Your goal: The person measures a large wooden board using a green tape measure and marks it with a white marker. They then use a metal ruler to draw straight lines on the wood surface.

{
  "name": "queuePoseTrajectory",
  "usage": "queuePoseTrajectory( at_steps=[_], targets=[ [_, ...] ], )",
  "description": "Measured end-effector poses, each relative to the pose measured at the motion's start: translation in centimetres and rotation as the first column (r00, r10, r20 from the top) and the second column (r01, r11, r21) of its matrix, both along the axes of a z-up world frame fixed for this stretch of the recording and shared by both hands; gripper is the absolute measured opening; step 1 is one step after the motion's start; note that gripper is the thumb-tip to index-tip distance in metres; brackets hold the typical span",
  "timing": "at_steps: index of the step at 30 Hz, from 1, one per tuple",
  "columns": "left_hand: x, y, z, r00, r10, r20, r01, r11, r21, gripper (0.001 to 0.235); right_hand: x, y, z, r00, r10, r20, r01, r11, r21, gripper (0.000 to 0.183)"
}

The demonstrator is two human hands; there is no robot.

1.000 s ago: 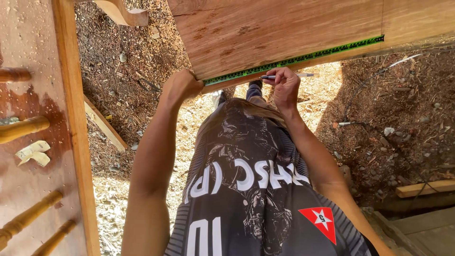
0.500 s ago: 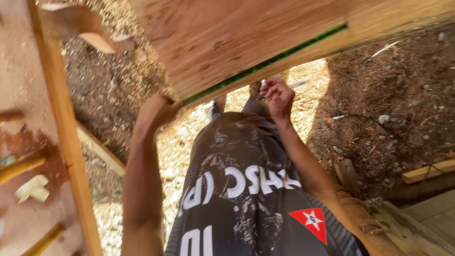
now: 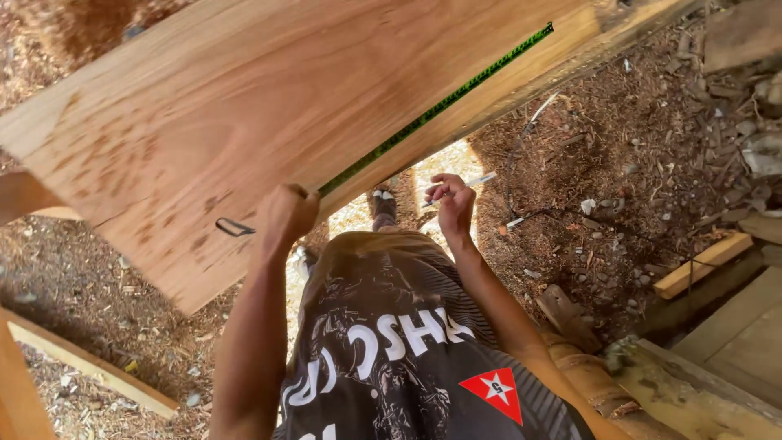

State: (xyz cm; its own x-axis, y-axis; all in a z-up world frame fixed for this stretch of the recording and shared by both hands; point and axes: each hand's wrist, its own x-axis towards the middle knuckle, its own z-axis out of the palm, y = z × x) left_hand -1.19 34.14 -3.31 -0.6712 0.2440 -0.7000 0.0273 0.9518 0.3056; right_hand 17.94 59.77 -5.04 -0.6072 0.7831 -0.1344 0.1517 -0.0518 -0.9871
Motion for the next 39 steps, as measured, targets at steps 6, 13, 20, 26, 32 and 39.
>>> queuePoseTrajectory(
  at_steps=[6, 13, 20, 26, 32, 39],
  targets=[
    [1.2, 11.7, 1.6, 1.000, -0.022, 0.021, 0.021, 0.999, 0.039, 0.045, 4.2, 6.9, -0.2, 0.990, -0.078, 0.114, 0.081, 0.996, -0.023, 0.026],
    [2.3, 14.1, 1.3, 1.000, -0.007, 0.020, 0.008, 0.999, -0.042, 0.044, 5.5, 12.0, -2.6, 0.987, -0.133, 0.086, 0.137, 0.989, -0.047, 0.024],
    [3.2, 15.1, 3.1, 0.998, 0.066, 0.009, -0.065, 0.997, -0.038, 0.041, 3.4, 12.2, -1.3, 0.996, -0.073, 0.048, 0.077, 0.995, -0.070, 0.020],
    [4.1, 13.1, 5.4, 0.990, 0.139, 0.024, -0.139, 0.990, -0.004, 0.043, 1.6, 10.9, -0.5, 0.998, -0.009, 0.068, 0.013, 0.997, -0.070, 0.021],
    [3.2, 6.5, 11.4, 0.985, 0.171, -0.003, -0.171, 0.984, -0.046, 0.041, -0.3, 10.1, 0.3, 1.000, 0.020, 0.019, -0.019, 0.999, -0.044, 0.021],
    [3.4, -5.9, 11.0, 0.977, 0.212, 0.017, -0.210, 0.973, -0.095, 0.039, -2.1, 7.2, -0.1, 0.994, 0.080, -0.070, -0.080, 0.997, 0.003, 0.022]
  ],
)
